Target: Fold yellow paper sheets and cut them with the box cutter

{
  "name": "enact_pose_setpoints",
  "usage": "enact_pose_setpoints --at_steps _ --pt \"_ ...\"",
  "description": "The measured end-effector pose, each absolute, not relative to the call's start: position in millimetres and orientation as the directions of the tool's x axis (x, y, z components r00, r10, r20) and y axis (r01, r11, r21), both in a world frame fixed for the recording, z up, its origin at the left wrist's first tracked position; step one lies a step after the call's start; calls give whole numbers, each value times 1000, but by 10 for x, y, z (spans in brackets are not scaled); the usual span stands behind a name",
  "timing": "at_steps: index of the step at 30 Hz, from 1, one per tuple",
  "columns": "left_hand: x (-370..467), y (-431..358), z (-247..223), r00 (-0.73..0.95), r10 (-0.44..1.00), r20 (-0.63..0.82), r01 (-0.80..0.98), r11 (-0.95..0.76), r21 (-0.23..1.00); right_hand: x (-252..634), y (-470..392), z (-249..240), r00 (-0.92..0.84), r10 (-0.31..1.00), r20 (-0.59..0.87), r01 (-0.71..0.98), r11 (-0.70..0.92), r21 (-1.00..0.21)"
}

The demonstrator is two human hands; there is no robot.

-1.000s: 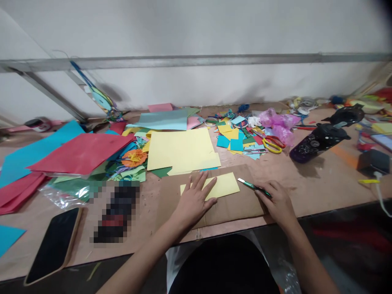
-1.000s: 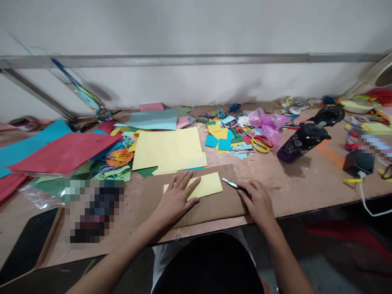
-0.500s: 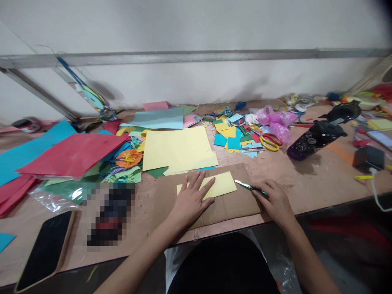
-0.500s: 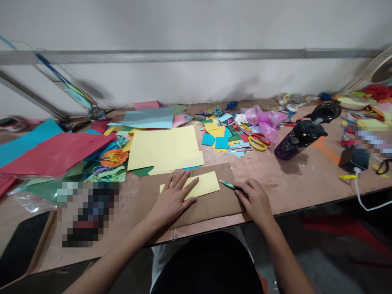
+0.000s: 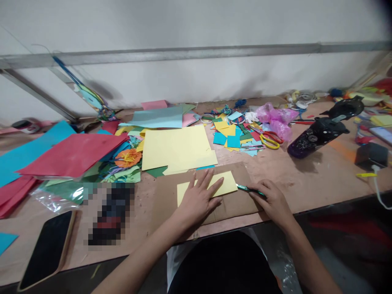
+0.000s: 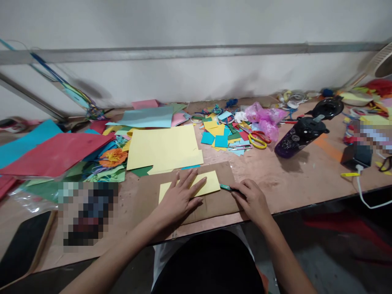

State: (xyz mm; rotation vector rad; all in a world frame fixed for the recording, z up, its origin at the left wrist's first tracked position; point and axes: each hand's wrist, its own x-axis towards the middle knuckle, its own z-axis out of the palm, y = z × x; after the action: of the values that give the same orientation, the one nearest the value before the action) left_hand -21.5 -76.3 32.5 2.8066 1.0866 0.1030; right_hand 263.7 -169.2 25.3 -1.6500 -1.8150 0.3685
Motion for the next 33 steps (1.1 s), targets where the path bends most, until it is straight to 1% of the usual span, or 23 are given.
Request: enact_pose_setpoints --at_steps 4,8,16,23,27,33 --pt "-87 -744 250 778 628 29 616 -770 164 2624 -1700 283 -24 963 269 779 187 -599" --pt "-76 -727 175 776 629 57 611 -770 184 2655 -1721 315 -48 965 258 784 197 -589" --pt "-71 -751 306 806 592 -5 577 -784 230 2755 -1756 311 -106 965 239 783 229 -579" --pt "-64 -755 285 802 597 -2 583 -782 219 2799 -1782 327 -127 968 216 772 233 -591" --pt "-66 -751 268 794 607 -6 595 -776 210 2831 -1813 316 -110 967 229 768 229 -598" --pt "-74 -737 297 775 631 -30 619 -750 233 2857 -1814 303 7 964 266 780 161 -604"
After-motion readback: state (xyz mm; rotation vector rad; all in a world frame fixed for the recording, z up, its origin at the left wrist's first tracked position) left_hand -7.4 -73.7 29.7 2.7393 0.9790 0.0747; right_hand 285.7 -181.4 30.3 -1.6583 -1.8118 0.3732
